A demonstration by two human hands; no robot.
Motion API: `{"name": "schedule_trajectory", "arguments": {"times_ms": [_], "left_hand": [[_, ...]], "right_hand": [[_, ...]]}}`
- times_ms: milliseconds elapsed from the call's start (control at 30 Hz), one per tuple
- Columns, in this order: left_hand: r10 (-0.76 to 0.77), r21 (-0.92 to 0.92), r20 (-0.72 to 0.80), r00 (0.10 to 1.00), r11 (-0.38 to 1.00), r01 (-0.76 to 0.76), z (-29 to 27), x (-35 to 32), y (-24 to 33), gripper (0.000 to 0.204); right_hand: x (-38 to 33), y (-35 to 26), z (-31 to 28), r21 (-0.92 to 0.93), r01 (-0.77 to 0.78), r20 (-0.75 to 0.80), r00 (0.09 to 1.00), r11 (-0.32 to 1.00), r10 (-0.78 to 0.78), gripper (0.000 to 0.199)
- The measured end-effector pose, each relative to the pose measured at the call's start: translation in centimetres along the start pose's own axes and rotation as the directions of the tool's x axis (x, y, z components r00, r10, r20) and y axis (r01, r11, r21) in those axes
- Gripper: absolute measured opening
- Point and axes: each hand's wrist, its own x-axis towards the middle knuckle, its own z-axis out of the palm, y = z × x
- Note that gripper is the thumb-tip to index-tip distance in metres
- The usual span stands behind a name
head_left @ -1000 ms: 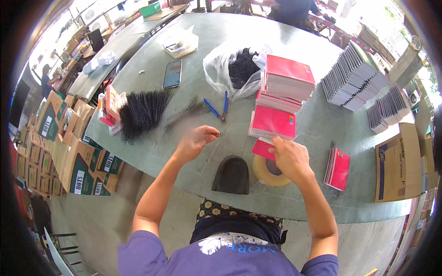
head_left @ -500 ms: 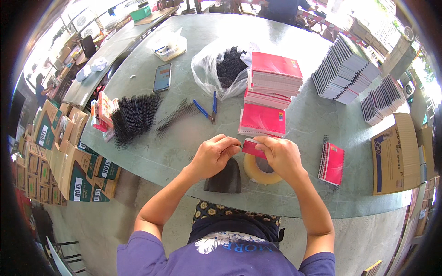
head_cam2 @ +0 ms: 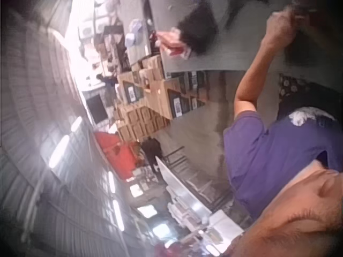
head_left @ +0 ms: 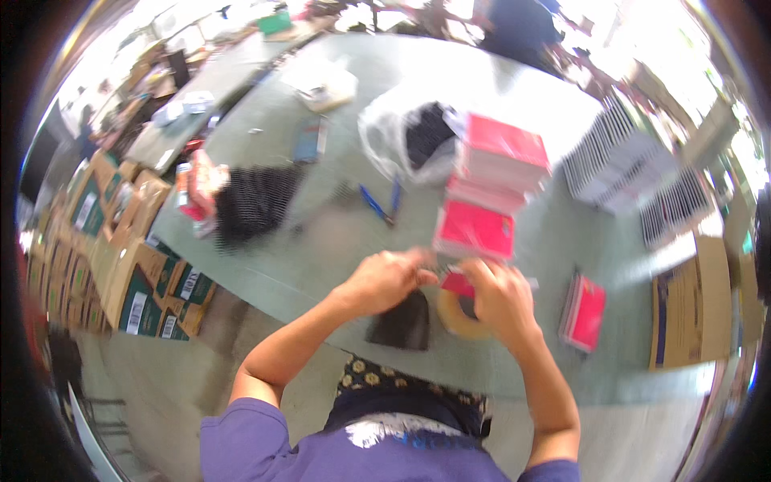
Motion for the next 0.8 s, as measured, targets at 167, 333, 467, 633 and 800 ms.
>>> {"name": "schedule_trajectory", "arguments": {"times_ms": [167, 333, 467, 633, 800], "left_hand": [[0.210, 0.047, -0.170, 0.963, 0.978, -0.205, 1.7, 1.5, 0.6, 0.029], [0.153, 0.017, -0.003, 0.988, 0.988, -0.153, 1.5, 1.2, -0.5, 0.037], [0.040, 0.041, -0.009, 0.999, 0.998, -0.040, 0.4, 1.6, 2.3, 0.036], [0.003, -0.039, 0.125, 0.992, 0.999, 0.002, -0.2, 1.7, 2.0, 0.028], [0.277, 0.132, -0.137, 0.951, 0.957, -0.260, 2.2, 2.9, -0.1, 0.027]], "right_hand": [[-1.1, 1.6, 2.7, -0.015, 0.036, -0.250, 0.967, 0.999, -0.038, 0.014], [-3.0, 3.2, 2.2, -0.258, 0.131, -0.135, 0.976, 0.957, -0.170, 0.030], [-1.9, 3.6, 0.9, -0.245, -0.043, 0.068, 0.996, 0.969, 0.061, 0.032], [-1.6, 5.1, 1.2, -0.362, -0.105, 0.165, 0.971, 0.926, 0.174, 0.034], [-1.7, 7.2, 2.1, -0.294, -0.079, 0.249, 0.956, 0.953, 0.156, 0.038]]}}
